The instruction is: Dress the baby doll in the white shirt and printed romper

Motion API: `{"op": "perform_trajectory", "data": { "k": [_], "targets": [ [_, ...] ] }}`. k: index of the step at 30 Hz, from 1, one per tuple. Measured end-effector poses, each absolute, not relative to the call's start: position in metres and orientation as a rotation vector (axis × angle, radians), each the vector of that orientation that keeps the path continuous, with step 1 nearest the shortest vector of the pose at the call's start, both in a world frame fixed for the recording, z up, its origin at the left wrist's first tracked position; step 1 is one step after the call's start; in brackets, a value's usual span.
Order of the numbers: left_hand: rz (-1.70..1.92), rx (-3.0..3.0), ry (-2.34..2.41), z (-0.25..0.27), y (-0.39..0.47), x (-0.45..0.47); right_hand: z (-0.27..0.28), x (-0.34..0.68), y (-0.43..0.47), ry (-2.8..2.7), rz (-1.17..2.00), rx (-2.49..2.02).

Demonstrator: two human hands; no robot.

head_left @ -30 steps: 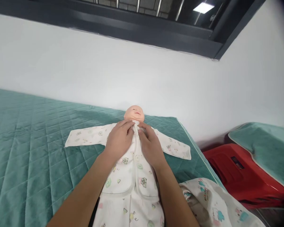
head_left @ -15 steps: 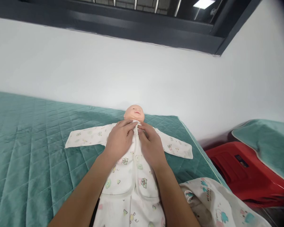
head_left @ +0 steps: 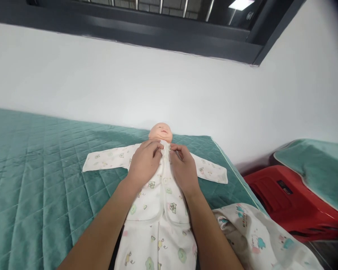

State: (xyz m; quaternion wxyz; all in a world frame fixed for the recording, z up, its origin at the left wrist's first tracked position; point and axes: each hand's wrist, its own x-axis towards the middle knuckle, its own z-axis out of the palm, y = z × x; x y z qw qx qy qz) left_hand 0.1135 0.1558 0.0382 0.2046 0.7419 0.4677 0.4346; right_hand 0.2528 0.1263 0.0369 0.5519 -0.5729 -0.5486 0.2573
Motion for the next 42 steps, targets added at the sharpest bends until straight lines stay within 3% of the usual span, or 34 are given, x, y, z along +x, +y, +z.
{"op": "perform_trajectory", "data": {
  "k": [22,42],
  "targets": [
    [1.137,1.993,1.182,0.040,0.135,0.104,0.036,0.253,0.104,-1.340,0.681,-1.242],
    [1.179,2.370,1.315,0.041,0.126,0.117,0.033,0.251,0.104,-1.143,0.598,-1.267]
  ]
}}
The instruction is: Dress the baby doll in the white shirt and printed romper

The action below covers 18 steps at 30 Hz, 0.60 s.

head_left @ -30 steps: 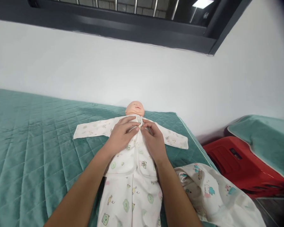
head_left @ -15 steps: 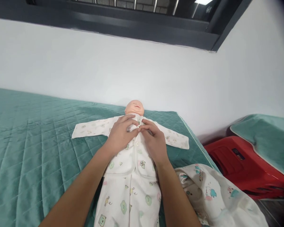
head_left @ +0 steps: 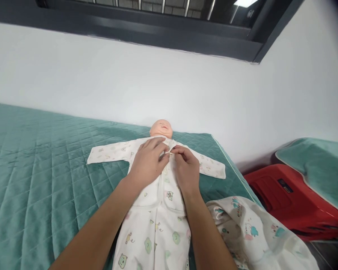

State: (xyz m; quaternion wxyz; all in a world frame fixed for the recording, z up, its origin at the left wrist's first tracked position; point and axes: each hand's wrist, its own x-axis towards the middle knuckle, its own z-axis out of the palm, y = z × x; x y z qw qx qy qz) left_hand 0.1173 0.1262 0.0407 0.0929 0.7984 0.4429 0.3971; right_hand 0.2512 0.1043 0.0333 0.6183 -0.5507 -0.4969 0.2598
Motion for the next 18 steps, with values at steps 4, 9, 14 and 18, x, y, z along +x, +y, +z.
{"op": "perform_trajectory", "data": {
  "k": [4,9,14,18],
  "targets": [
    [1.207,2.268,1.207,0.042,0.126,0.113,0.033,0.252,0.104,-1.119,0.645,-1.260],
    [1.103,2.103,1.068,0.049,0.125,0.099,0.034,0.261,0.106,-1.223,0.800,-1.187],
    [0.804,2.105,0.869,0.057,0.127,0.074,0.043,0.278,0.098,-1.550,0.993,-1.180],
    [0.662,2.189,0.707,0.058,0.131,0.062,0.051,0.284,0.089,-1.743,1.015,-1.176]
  ]
}}
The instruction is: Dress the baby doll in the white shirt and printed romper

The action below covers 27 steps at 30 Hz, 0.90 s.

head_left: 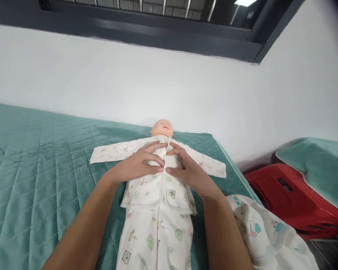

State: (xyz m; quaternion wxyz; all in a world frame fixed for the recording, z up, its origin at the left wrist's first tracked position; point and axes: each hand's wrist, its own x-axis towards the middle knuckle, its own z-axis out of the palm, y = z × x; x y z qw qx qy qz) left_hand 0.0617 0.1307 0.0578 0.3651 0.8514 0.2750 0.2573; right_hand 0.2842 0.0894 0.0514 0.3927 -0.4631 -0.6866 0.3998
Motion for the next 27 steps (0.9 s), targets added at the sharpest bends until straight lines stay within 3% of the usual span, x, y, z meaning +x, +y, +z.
{"op": "perform_trajectory", "data": {
  "k": [27],
  "targets": [
    [0.683,2.196,0.668,0.0566,0.1325,0.0616,0.0534,0.2824,0.0889,-1.841,0.917,-1.162]
  ]
}}
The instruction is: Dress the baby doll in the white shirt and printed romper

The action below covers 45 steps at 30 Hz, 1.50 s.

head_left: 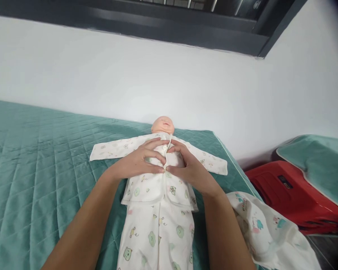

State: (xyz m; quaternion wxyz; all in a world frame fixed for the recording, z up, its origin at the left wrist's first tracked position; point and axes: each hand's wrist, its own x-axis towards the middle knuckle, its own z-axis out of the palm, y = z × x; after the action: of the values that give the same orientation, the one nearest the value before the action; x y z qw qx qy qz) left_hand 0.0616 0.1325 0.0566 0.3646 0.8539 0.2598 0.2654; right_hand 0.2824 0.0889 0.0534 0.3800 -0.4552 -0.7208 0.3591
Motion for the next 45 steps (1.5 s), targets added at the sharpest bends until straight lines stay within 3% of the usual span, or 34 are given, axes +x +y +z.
{"op": "perform_trajectory", "data": {
  "k": [26,33,40,45],
  "targets": [
    [0.700,2.123,0.638,0.060,0.130,0.061,0.057,0.276,0.089,-1.777,0.955,-1.068],
    [1.130,1.448,0.676,0.049,0.136,0.058,0.053,0.273,0.092,-1.287,1.052,-1.076],
    [1.470,1.009,1.159,0.034,0.152,0.061,0.043,0.282,0.105,-0.830,0.754,-1.289],
    [1.179,1.437,1.473,0.035,0.151,0.069,0.045,0.275,0.106,-1.045,0.678,-1.582]
  ]
}}
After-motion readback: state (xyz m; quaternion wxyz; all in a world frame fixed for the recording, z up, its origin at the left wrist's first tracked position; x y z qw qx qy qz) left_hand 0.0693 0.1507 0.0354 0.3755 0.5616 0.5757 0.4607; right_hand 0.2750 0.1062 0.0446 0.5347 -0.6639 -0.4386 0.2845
